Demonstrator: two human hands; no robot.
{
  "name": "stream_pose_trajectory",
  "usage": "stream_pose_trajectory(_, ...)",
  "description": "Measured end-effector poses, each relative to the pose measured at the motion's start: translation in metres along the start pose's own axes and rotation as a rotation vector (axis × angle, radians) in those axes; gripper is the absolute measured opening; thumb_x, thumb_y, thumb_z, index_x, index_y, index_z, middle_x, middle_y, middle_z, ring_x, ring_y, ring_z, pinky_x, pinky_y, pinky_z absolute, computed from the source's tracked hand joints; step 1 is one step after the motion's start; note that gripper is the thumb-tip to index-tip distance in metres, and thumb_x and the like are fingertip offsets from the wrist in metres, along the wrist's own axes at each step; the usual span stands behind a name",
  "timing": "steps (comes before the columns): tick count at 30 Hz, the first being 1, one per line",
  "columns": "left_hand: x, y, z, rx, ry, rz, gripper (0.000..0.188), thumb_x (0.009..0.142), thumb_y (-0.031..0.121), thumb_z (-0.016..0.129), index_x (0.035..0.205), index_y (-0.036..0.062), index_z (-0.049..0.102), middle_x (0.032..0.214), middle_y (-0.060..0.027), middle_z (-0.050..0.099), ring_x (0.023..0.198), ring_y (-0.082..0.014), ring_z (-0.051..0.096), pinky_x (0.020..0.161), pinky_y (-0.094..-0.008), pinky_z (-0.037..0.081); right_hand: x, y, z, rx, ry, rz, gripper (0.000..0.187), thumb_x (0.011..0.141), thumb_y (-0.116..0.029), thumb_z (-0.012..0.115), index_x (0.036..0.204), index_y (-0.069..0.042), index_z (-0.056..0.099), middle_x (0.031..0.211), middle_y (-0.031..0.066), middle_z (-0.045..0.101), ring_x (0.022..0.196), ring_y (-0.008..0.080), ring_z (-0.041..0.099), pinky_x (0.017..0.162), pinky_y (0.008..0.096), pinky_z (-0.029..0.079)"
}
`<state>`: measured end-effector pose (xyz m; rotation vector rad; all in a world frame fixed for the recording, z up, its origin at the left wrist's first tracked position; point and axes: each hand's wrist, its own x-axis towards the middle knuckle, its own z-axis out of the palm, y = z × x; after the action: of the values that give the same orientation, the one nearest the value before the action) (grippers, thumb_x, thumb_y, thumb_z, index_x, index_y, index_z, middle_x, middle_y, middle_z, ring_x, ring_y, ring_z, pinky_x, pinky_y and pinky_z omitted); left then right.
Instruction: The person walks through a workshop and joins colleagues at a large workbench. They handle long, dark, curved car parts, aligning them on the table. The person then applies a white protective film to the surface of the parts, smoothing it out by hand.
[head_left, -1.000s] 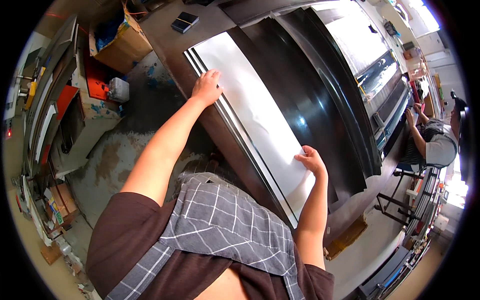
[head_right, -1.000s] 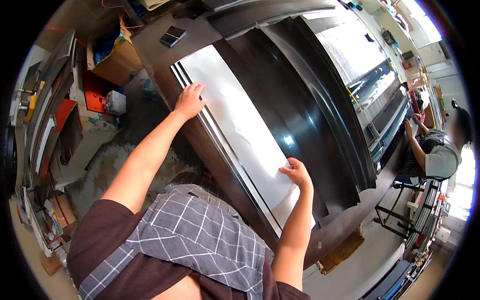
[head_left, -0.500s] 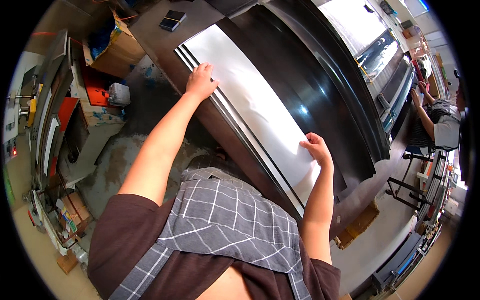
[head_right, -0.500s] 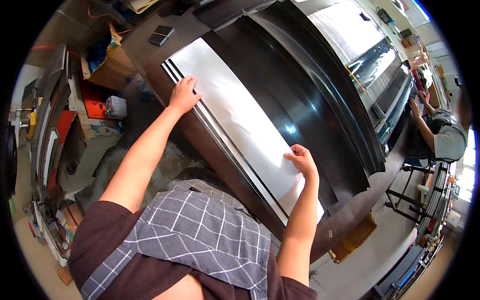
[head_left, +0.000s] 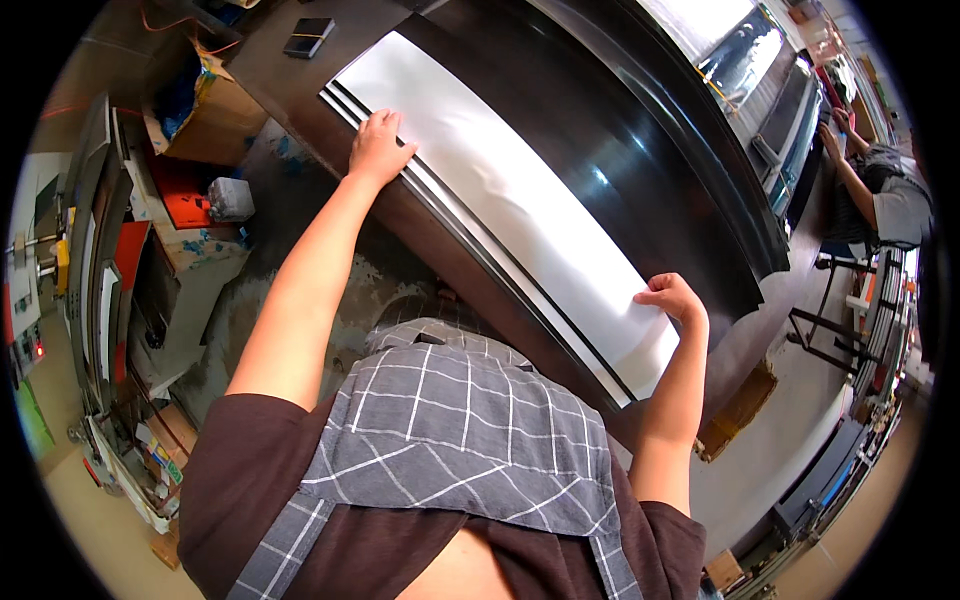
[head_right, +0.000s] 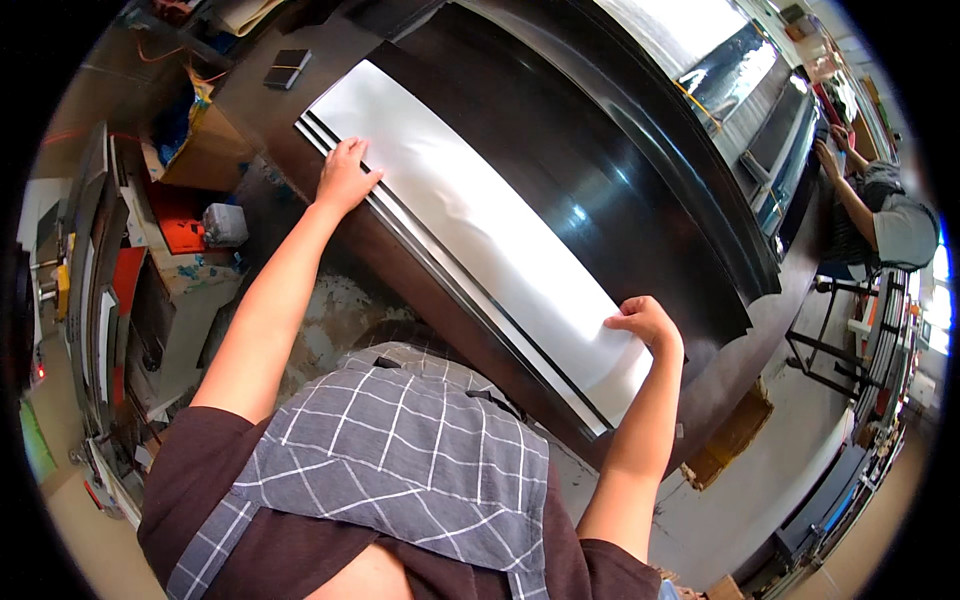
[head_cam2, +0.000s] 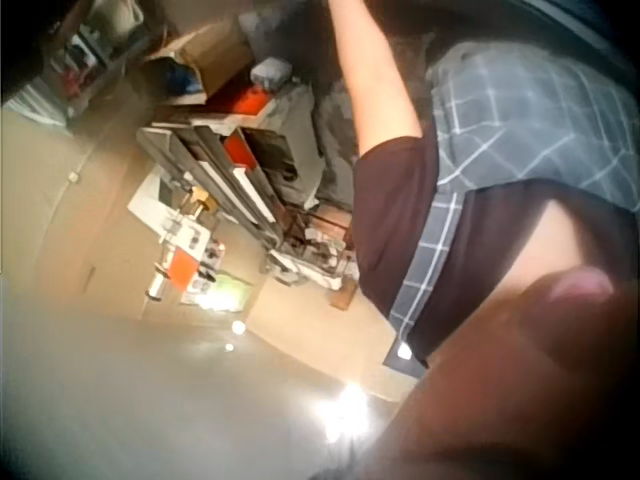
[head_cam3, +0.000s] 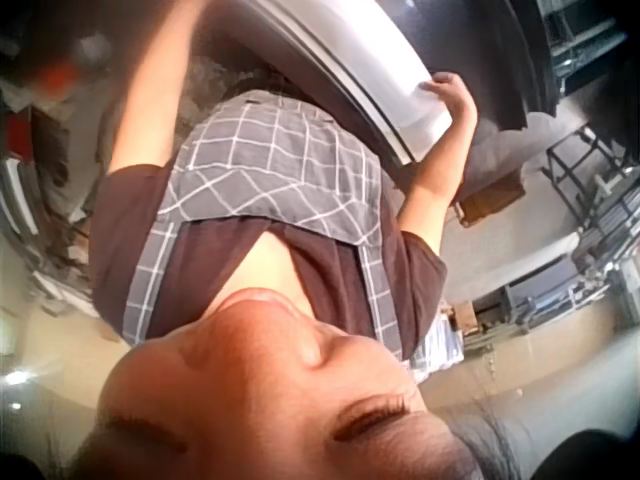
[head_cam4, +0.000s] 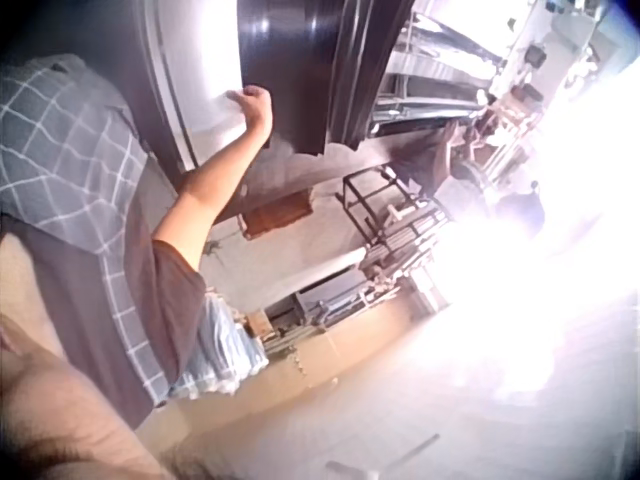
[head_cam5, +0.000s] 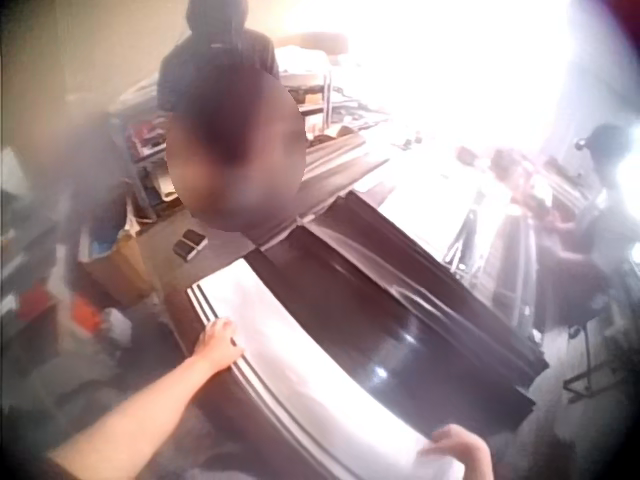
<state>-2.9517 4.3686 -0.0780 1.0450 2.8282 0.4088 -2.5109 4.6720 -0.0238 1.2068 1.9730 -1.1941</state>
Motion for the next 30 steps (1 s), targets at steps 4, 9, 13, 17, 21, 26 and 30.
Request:
stream_pose_trajectory(4,0.003,0.001,0.0,-0.012,0.013,0.033,0.061,0.077,0.035,0.069,0.128,0.006,0.053,0.136,-0.0151,0.045,0.125,-0.0334,0.042,0.104,-0.0421,0.037,-0.002,0.023,0.005,0.066,0.065,0.004,0.021,0.075,-0.022,0.078,0.075,-0.003,0.067,0.064,0.0018,0.057,0.06,0.0129,0.052,0.058,0.03,0.042)
stream_pose_trajectory(9,0.001,-0.002,0.0,-0.024,0.02,0.048,0.062,0.076,0.034,0.07,0.128,0.0053,0.053,0.134,-0.016,0.046,0.125,-0.0338,0.041,0.105,-0.0417,0.036,-0.002,0.02,0.007,0.064,0.111,0.019,0.022,0.077,-0.023,0.077,0.076,-0.003,0.068,0.064,0.001,0.057,0.059,0.0121,0.051,0.055,0.0302,0.041)
stream_pose_trajectory(13,0.003,-0.003,0.003,-0.03,0.028,0.07,0.062,0.076,0.034,0.071,0.127,0.0046,0.053,0.134,-0.0165,0.046,0.125,-0.0342,0.041,0.105,-0.0417,0.036,-0.001,0.017,0.008,0.005,0.147,0.012,0.022,0.076,-0.023,0.077,0.077,-0.002,0.068,0.065,0.004,0.059,0.059,0.0148,0.053,0.057,0.031,0.043)
stream_pose_trajectory(17,0.002,-0.008,0.005,-0.015,0.01,0.06,0.064,0.077,0.035,0.07,0.129,0.0039,0.051,0.135,-0.0169,0.045,0.125,-0.0346,0.042,0.104,-0.0426,0.037,0.002,0.016,0.009,0.013,0.13,0.006,0.023,0.075,-0.023,0.076,0.078,-0.002,0.068,0.065,0.0049,0.06,0.06,0.0156,0.054,0.059,0.0323,0.044)
stream_pose_trajectory(21,0.004,-0.004,0.004,0.001,0.004,0.073,0.064,0.077,0.035,0.07,0.13,0.0036,0.051,0.136,-0.0168,0.045,0.125,-0.0347,0.042,0.104,-0.0425,0.036,0.004,0.019,0.007,-0.004,0.115,0.003,0.023,0.07,-0.022,0.077,0.075,-0.001,0.067,0.065,0.0063,0.06,0.062,0.0164,0.057,0.06,0.0321,0.047)
stream_pose_trajectory(26,-0.001,0.011,0.012,0.091,0.001,0.049,0.056,0.08,0.029,0.065,0.129,0.0048,0.051,0.132,-0.0191,0.047,0.123,-0.0358,0.044,0.104,-0.0438,0.037,0.005,0.013,0.007,-0.067,0.144,0.015,0.024,0.069,-0.023,0.076,0.075,-0.001,0.067,0.067,0.0084,0.062,0.064,0.0188,0.06,0.062,0.033,0.048)
stream_pose_trajectory(30,-0.043,0.081,0.05,-0.005,-0.042,0.501,0.055,0.087,0.029,0.058,0.136,0.0076,0.044,0.145,-0.0204,0.033,0.136,-0.037,0.029,0.11,-0.0476,0.027,0.003,0.015,0.01,-0.057,0.172,-0.005,0.022,0.072,-0.023,0.075,0.074,-0.002,0.067,0.064,0.0065,0.06,0.061,0.0171,0.056,0.059,0.0316,0.045)
